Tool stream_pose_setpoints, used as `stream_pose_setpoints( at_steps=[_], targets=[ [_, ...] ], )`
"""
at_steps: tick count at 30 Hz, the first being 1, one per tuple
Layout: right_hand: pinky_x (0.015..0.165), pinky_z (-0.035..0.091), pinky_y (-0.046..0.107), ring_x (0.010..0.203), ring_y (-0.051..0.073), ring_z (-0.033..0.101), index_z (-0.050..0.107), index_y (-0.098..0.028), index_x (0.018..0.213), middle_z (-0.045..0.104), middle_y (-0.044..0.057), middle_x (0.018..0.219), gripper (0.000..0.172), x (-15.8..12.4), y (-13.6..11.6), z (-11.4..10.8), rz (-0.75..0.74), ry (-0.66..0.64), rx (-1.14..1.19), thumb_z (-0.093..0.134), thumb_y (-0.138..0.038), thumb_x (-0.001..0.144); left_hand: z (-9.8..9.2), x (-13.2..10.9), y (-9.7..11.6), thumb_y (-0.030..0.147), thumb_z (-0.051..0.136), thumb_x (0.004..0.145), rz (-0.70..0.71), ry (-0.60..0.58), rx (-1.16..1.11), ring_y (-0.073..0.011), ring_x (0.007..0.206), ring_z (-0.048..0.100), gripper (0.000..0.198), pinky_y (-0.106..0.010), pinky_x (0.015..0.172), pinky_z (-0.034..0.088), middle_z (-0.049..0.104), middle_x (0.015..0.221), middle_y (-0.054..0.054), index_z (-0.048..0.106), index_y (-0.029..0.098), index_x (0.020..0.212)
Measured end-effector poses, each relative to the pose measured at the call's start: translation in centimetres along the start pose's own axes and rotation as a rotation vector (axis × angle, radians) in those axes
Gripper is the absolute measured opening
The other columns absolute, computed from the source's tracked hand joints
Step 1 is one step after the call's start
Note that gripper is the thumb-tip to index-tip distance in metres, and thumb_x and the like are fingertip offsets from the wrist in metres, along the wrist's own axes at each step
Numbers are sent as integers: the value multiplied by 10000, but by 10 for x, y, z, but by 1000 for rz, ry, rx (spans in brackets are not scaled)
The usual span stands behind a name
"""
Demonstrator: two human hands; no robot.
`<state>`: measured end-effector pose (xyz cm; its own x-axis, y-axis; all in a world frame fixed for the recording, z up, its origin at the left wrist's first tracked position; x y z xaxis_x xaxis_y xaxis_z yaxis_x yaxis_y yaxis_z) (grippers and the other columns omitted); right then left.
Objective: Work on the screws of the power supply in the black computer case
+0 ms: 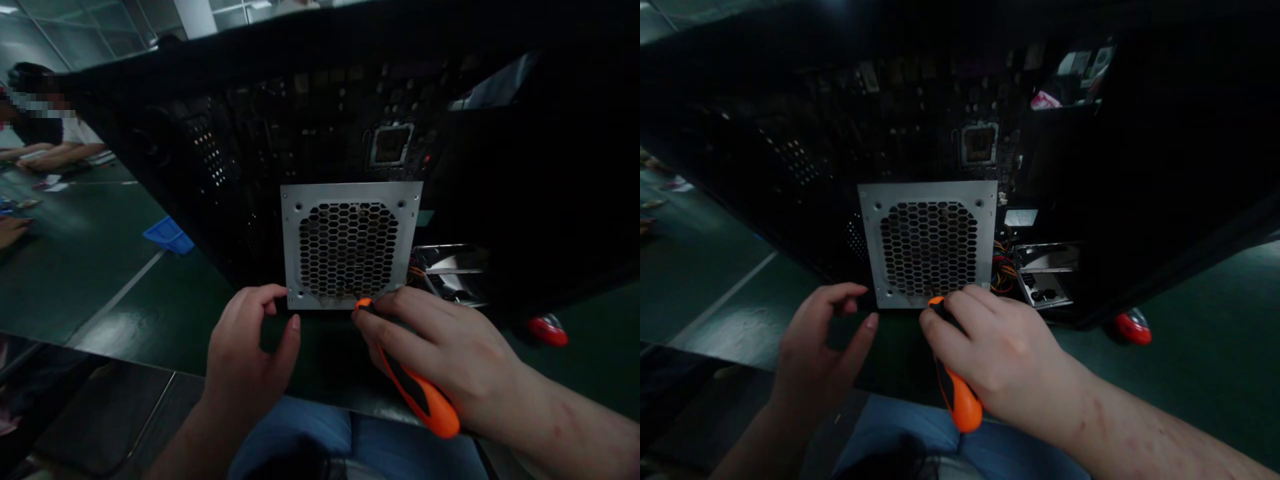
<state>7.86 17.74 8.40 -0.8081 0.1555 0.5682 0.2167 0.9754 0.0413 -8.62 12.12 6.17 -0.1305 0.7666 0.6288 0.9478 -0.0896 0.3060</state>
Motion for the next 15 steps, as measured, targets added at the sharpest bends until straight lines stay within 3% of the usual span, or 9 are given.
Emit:
stream_pose_setpoints(
  at_steps=[3,6,8,11,15],
  targets=[
    [583,336,233,754,145,432,531,-94,1034,473,72,875,210,-2,1,2,-3,-9,2,339,-109,949,10,-8,-3,225,503,824,17,-51,-52,-165,820,539,189,-309,739,450,565,866,-30,529,188,1007],
    [605,361,233,778,140,452,533,-100,1036,483,70,906,172,-5,1,0,12,5,21,388,-120,944,18,-9,-10,266,508,824,-39,-5,-43,-228,1096,488,408,-399,914,422,529,1161,-112,435,150,1208],
    [617,379,230,796,131,475,536,-109,1025,494,61,917,135,-7,0,-2,19,36,30,436,-131,937,26,-8,-17,285,482,841,-91,-73,-64,-241,1182,449,478,-427,967,401,490,1264,-133,368,134,1280],
    [610,388,220,808,120,494,541,-116,998,504,52,907,109,-10,-2,-5,29,78,1,460,-114,926,37,-8,-24,283,428,869,-107,-199,-106,-234,1162,484,433,-434,973,406,534,1246,-122,396,132,1274],
    [606,392,214,802,108,486,524,-133,1014,503,42,916,124,-8,-6,-7,62,59,-23,415,-145,955,39,-9,-26,276,405,878,-89,-177,-117,-235,1141,507,432,-441,978,404,553,1227,-140,404,101,1273]
  ],
)
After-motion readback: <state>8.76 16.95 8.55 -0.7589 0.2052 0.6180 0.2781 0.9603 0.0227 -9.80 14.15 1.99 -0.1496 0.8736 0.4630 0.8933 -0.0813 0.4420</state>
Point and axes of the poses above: each hand's wrist, its own x-axis towards the middle knuckle, its own z-axis out of the palm, y = z × x, the point moved 5 cm from there along x, towards the middle knuckle
